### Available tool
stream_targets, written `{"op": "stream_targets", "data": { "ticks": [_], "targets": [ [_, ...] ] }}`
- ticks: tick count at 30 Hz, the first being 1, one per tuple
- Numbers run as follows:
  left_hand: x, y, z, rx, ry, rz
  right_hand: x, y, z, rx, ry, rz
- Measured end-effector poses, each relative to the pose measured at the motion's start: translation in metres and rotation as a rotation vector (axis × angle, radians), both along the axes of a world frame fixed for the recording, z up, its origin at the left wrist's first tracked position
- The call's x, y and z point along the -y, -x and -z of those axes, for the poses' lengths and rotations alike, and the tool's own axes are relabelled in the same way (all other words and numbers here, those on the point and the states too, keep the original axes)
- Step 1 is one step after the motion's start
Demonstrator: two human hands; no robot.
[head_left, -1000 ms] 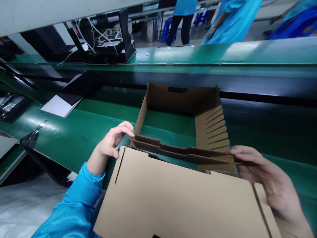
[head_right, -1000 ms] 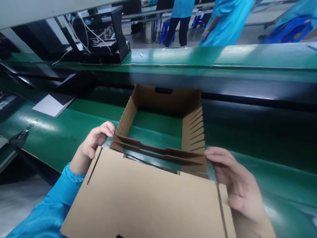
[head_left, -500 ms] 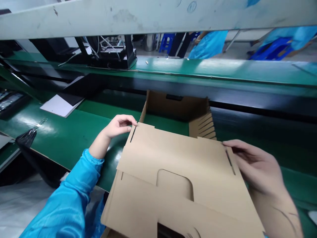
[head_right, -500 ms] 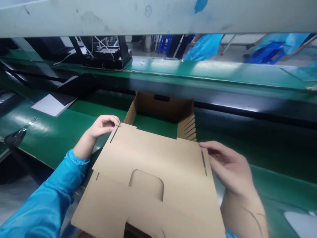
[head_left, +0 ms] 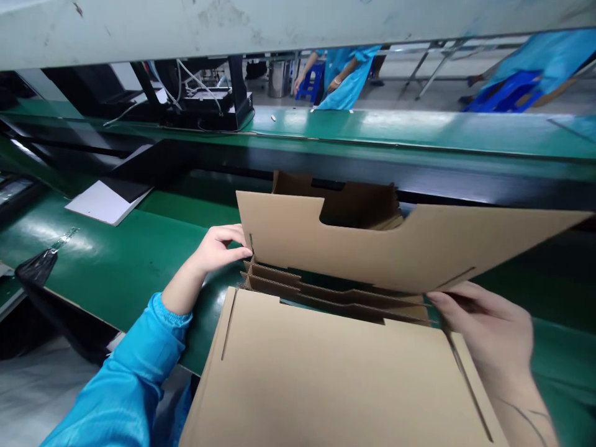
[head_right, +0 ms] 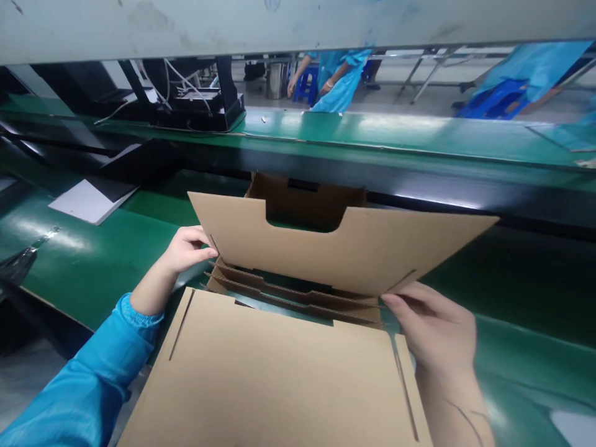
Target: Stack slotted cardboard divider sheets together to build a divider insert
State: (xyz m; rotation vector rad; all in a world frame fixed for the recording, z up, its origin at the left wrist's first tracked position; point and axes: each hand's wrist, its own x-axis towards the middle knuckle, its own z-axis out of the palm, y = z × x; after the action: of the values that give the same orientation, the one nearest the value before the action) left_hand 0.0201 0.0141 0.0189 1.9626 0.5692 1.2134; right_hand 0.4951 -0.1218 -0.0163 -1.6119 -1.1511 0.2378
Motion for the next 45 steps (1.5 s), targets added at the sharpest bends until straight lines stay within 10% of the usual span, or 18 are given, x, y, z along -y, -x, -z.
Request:
{"op": "stream_targets", "data": {
  "ticks": [9,16,22,29,33,38,45],
  "targets": [
    [-0.002,0.009,0.009,0.036,-0.020,-0.144,0.001,-0.002,-0.008,0.128,0.005,-0.219],
    [-0.011,0.012,0.006,0.077,-0.076,-0.013,-0.008,0.001,0.005,-0.092,-0.108,-0.341],
    [-0.008,0.007,-0.003,-0.067,-0.118,0.050,-0.005,0.001,0.003,0.111,-0.126,-0.360],
    [-0.018,0.020,0.003,-0.461,0.035,0.128,-0.011,-0.015,0.013,0.164,0.202,-0.603],
    [-0.025,0.030,0.012,-0.162,0.044,0.226,-0.005,-0.023,0.009,-0.070,0.008,-0.566],
    [-0.013,0.022,0.013,-0.004,-0.032,0.414,0.003,-0.015,-0.012,-0.258,-0.161,-0.916],
    [-0.003,0.006,0.010,0.010,0.004,0.340,0.004,-0.005,-0.025,-0.184,-0.118,-0.762]
  ]
}}
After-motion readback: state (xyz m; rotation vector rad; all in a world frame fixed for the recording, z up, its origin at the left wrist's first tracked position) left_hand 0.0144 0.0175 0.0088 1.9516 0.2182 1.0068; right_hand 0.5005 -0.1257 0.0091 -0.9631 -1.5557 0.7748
